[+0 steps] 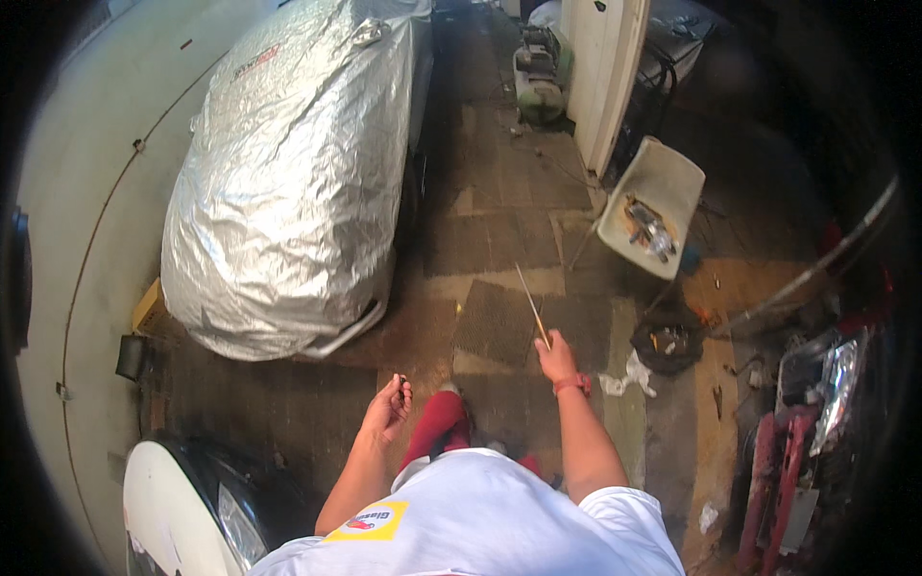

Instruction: The person walks through a garage and enters a black car. Using a screwdriver, they pry and remove a dashboard panel near the glove compartment.

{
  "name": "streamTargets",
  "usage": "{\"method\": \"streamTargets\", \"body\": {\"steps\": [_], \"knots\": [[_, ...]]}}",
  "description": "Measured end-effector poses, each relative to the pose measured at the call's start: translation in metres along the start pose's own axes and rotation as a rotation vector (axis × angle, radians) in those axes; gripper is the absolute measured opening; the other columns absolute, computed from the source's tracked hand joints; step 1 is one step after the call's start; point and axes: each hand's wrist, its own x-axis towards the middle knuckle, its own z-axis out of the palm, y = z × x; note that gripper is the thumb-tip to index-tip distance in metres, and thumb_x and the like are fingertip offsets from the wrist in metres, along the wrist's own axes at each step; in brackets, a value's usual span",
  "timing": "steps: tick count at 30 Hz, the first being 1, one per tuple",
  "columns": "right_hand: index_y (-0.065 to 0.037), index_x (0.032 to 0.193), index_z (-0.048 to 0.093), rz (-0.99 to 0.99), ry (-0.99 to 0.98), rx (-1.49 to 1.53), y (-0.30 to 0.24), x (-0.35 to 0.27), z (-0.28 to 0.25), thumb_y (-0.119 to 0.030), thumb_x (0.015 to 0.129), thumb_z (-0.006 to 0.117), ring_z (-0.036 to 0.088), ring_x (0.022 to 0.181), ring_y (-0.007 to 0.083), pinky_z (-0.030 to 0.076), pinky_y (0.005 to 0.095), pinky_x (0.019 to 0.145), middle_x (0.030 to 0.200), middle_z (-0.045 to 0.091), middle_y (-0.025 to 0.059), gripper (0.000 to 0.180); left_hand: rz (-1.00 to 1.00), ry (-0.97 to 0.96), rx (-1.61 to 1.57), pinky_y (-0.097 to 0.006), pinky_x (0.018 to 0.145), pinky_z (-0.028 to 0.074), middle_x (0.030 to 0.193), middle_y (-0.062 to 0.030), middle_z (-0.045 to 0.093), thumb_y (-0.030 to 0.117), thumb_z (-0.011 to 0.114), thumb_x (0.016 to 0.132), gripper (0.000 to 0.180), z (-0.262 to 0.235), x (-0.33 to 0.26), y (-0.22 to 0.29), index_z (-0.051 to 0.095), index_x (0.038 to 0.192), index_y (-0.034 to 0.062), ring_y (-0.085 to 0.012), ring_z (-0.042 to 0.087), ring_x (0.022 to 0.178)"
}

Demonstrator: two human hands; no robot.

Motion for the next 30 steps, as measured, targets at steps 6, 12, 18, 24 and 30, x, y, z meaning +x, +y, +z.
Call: {"method": "streamTargets", "body": {"steps": [6, 12, 18, 24, 30], "knots": [[-0.004, 0.116, 0.06, -0.024, -0.118, -0.142, -0.109, 0.235, 0.025, -0.034, 0.095, 0.064, 0.064, 0.104, 0.0489, 0.051, 0.0541, 0.085, 0.107, 0.069, 0.0269, 0.037, -0.011, 0.035, 0.054, -0.021, 0.074, 0.059, 0.095, -0.0038, 0.07, 0.019, 0.064, 0.102, 0.014, 0.093, 0.195, 0.088, 0.066, 0.107, 0.0066, -0.0098, 0.067, 0.082], [-0.003, 0.122, 0.069, 0.47, -0.346, -0.358, 0.029, 0.298, 0.061, -0.039, 0.093, 0.064, 0.062, 0.119, 0.0424, 0.05, 0.0492, 0.098, 0.123, 0.067, 0.0259, 0.047, -0.08, -0.024, 0.157, -0.022, 0.083, 0.055, 0.101, -0.0029, 0.07, 0.02, 0.065, 0.102, 0.018, 0.214, 0.392, 0.196, 0.066, 0.112, 0.0056, -0.0095, 0.065, 0.09], [-0.008, 0.12, 0.071, 1.095, -0.303, -0.258, 0.146, 0.267, 0.041, -0.041, 0.091, 0.065, 0.07, 0.104, 0.0385, 0.054, 0.049, 0.089, 0.109, 0.072, 0.0217, 0.045, -0.036, -0.155, 0.273, -0.022, 0.083, 0.055, 0.103, -0.0028, 0.071, 0.02, 0.066, 0.101, 0.021, 0.351, 0.543, 0.316, 0.066, 0.116, 0.0056, -0.0093, 0.066, 0.091], [-0.006, 0.125, 0.067, 1.107, -0.358, -0.287, 0.072, 0.463, 0.041, -0.042, 0.093, 0.064, 0.067, 0.11, 0.0391, 0.052, 0.05, 0.092, 0.117, 0.069, 0.0223, 0.048, 0.006, -0.05, 0.214, -0.024, 0.086, 0.054, 0.103, -0.0019, 0.069, 0.019, 0.067, 0.1, 0.019, 0.45, 0.728, 0.368, 0.067, 0.114, 0.0069, -0.0097, 0.065, 0.095], [-0.004, 0.13, 0.063, 0.749, -0.376, -0.31, 0.023, 0.867, 0.042, -0.042, 0.096, 0.063, 0.063, 0.117, 0.0397, 0.051, 0.0511, 0.096, 0.124, 0.066, 0.023, 0.051, -0.04, 0.051, 0.12, -0.024, 0.083, 0.054, 0.098, -0.002, 0.069, 0.018, 0.068, 0.099, 0.015, 0.546, 0.871, 0.419, 0.068, 0.109, 0.0075, -0.0107, 0.065, 0.089]]}}
